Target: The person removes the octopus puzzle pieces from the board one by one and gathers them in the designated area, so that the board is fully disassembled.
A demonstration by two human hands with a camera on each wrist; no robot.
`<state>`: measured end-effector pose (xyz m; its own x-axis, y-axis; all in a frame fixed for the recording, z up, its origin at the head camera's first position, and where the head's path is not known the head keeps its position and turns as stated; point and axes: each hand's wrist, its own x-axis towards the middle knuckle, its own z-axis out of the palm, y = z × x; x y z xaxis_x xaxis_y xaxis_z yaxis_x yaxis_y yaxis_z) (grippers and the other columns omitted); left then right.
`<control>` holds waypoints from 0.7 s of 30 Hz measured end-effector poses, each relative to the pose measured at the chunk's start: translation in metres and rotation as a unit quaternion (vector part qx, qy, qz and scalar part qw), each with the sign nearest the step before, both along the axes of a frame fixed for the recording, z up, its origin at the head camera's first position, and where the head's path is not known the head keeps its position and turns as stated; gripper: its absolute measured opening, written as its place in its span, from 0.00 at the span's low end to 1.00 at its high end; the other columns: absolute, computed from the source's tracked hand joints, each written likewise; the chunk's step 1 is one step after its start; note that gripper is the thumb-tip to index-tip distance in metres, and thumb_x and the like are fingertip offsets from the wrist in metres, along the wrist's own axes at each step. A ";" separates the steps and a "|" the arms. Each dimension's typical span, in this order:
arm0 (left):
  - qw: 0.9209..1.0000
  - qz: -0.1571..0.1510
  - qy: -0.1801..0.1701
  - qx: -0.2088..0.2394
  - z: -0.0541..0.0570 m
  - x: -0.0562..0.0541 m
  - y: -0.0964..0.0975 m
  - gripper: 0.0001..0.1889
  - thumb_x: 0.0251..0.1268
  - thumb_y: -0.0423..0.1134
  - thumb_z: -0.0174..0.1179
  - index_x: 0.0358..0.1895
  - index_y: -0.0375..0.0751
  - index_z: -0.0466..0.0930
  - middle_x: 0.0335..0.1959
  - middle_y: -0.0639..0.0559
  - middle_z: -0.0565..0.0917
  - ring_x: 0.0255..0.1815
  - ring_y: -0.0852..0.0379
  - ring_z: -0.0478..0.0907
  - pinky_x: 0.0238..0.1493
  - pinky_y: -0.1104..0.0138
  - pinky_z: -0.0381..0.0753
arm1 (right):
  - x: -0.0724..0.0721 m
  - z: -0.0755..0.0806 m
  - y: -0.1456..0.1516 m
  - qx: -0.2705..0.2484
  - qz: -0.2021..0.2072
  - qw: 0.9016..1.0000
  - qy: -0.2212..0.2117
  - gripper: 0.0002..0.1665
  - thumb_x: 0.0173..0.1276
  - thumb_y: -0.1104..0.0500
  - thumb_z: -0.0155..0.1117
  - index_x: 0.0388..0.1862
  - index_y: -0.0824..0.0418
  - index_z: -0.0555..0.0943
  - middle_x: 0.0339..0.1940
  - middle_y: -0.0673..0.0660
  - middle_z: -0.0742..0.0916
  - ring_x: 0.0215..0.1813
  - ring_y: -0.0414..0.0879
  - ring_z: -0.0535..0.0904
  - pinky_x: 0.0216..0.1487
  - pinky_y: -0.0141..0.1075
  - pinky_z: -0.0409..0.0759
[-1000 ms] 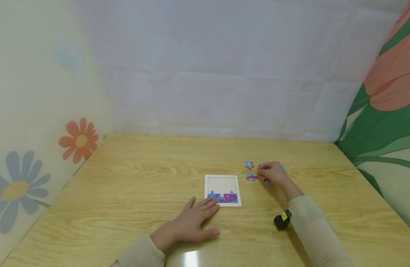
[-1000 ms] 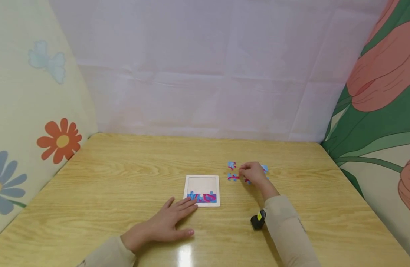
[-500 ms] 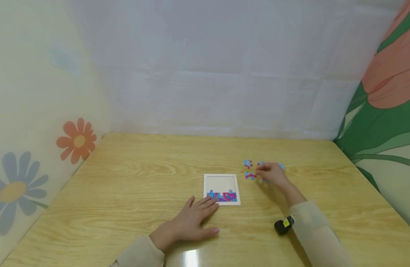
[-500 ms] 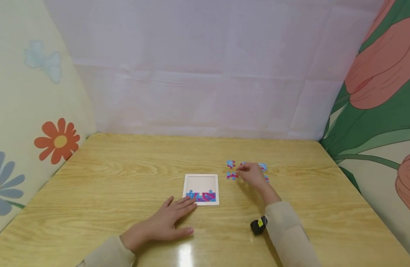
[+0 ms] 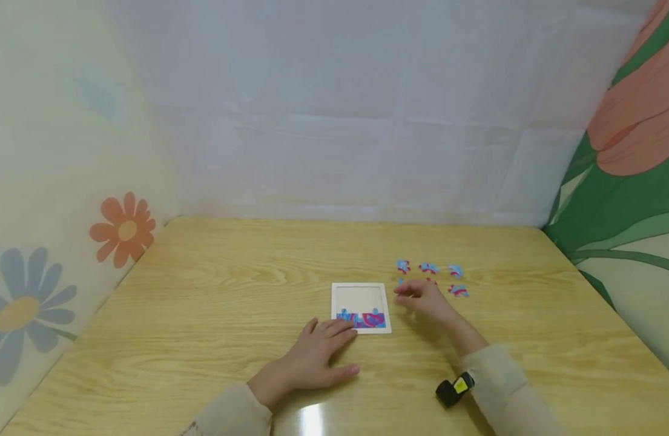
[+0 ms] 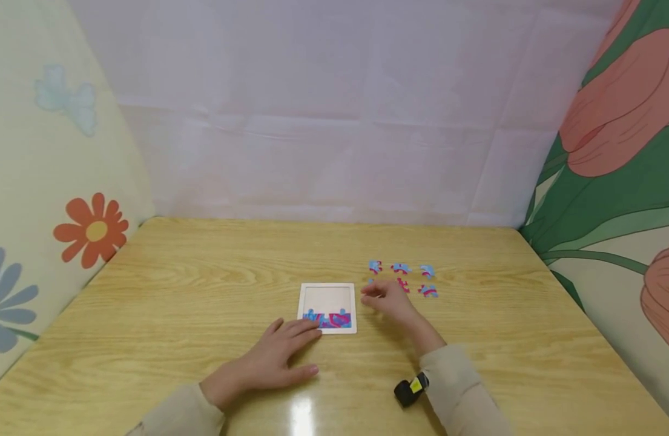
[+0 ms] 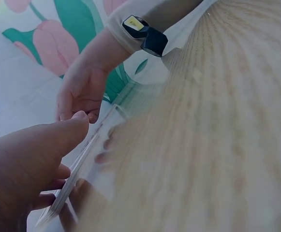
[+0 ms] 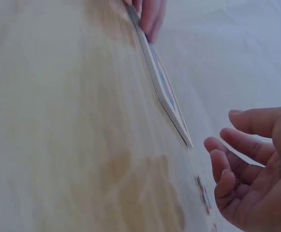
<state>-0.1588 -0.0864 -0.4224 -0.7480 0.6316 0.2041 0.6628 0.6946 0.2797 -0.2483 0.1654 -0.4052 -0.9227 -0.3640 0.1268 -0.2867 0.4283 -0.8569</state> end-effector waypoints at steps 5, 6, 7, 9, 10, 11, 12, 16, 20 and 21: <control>1.000 0.005 0.016 0.001 -0.003 -0.001 0.004 0.35 0.55 0.64 0.44 0.58 0.40 0.65 0.58 0.49 0.65 0.58 0.51 0.58 0.53 0.44 0.49 | 0.006 -0.008 -0.009 0.002 0.019 1.000 0.000 0.13 0.54 0.66 0.61 0.38 0.74 0.76 0.28 0.57 0.81 0.28 0.43 0.74 0.28 0.33 0.73; 1.000 0.006 0.019 0.000 -0.004 -0.001 0.005 0.35 0.55 0.64 0.44 0.59 0.40 0.65 0.58 0.49 0.65 0.58 0.51 0.58 0.53 0.44 0.50 | 0.008 -0.009 -0.011 -0.001 0.018 1.000 -0.005 0.13 0.54 0.66 0.61 0.38 0.73 0.77 0.28 0.57 0.80 0.29 0.44 0.74 0.29 0.33 0.73; 1.000 0.007 0.020 0.000 -0.005 -0.001 0.006 0.36 0.55 0.64 0.44 0.59 0.39 0.65 0.58 0.49 0.65 0.58 0.51 0.58 0.53 0.44 0.49 | 0.009 -0.010 -0.013 -0.001 0.012 1.000 -0.008 0.13 0.53 0.66 0.61 0.38 0.72 0.77 0.28 0.56 0.80 0.29 0.44 0.73 0.30 0.34 0.72; 1.000 0.010 0.018 -0.005 -0.005 0.000 0.007 0.37 0.54 0.64 0.44 0.59 0.39 0.64 0.59 0.48 0.64 0.59 0.51 0.56 0.54 0.44 0.48 | 0.012 -0.013 -0.017 -0.009 0.004 1.000 -0.013 0.13 0.52 0.67 0.62 0.37 0.73 0.77 0.28 0.56 0.80 0.30 0.44 0.73 0.32 0.34 0.72; 1.000 0.012 0.017 -0.007 -0.006 0.000 0.007 0.37 0.54 0.65 0.43 0.60 0.39 0.64 0.60 0.48 0.63 0.60 0.51 0.56 0.54 0.43 0.48 | 0.013 -0.014 -0.019 -0.014 0.000 1.000 -0.017 0.13 0.52 0.68 0.62 0.37 0.73 0.77 0.29 0.57 0.81 0.31 0.45 0.73 0.34 0.34 0.72; 1.000 0.013 0.014 -0.009 -0.006 0.001 0.007 0.37 0.54 0.65 0.43 0.60 0.39 0.63 0.60 0.48 0.62 0.60 0.51 0.55 0.54 0.43 0.48 | 0.015 -0.015 -0.021 -0.018 -0.006 1.000 -0.021 0.13 0.51 0.68 0.62 0.37 0.73 0.77 0.29 0.56 0.81 0.32 0.44 0.73 0.35 0.34 0.72; 1.000 0.015 0.013 -0.013 -0.006 0.002 0.007 0.38 0.54 0.65 0.43 0.60 0.39 0.63 0.61 0.49 0.61 0.60 0.51 0.55 0.54 0.43 0.47 | 0.016 -0.017 -0.022 -0.023 -0.012 0.999 -0.026 0.13 0.51 0.68 0.62 0.36 0.72 0.77 0.30 0.57 0.81 0.32 0.45 0.73 0.35 0.35 0.72; 1.000 0.016 0.011 -0.023 -0.006 0.003 0.007 0.39 0.54 0.66 0.42 0.61 0.39 0.61 0.63 0.49 0.59 0.61 0.50 0.54 0.54 0.44 0.47 | 0.021 -0.020 -0.026 -0.009 -0.031 0.999 -0.020 0.12 0.49 0.68 0.64 0.35 0.70 0.79 0.31 0.55 0.79 0.33 0.44 0.72 0.36 0.34 0.70; 0.999 0.012 0.021 -0.036 -0.006 0.003 0.007 0.39 0.54 0.66 0.41 0.63 0.40 0.58 0.64 0.49 0.58 0.62 0.48 0.53 0.56 0.45 0.46 | 0.026 -0.018 -0.027 0.027 -0.042 0.999 0.005 0.12 0.48 0.66 0.66 0.34 0.65 0.81 0.30 0.53 0.76 0.32 0.45 0.69 0.33 0.35 0.68; 0.999 0.011 0.025 -0.040 -0.005 0.002 0.007 0.39 0.54 0.66 0.41 0.63 0.40 0.58 0.64 0.49 0.58 0.62 0.48 0.52 0.56 0.46 0.46 | 0.027 -0.017 -0.026 0.035 -0.043 0.998 0.011 0.12 0.48 0.66 0.66 0.34 0.64 0.81 0.30 0.52 0.75 0.32 0.45 0.69 0.32 0.34 0.68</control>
<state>-0.1566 -0.0793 -0.4277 -0.7515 0.6311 0.1923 0.6595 0.7274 0.1898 -0.2217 0.1389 -0.4224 -0.9481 -0.2931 0.1236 -0.2646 0.5109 -0.8179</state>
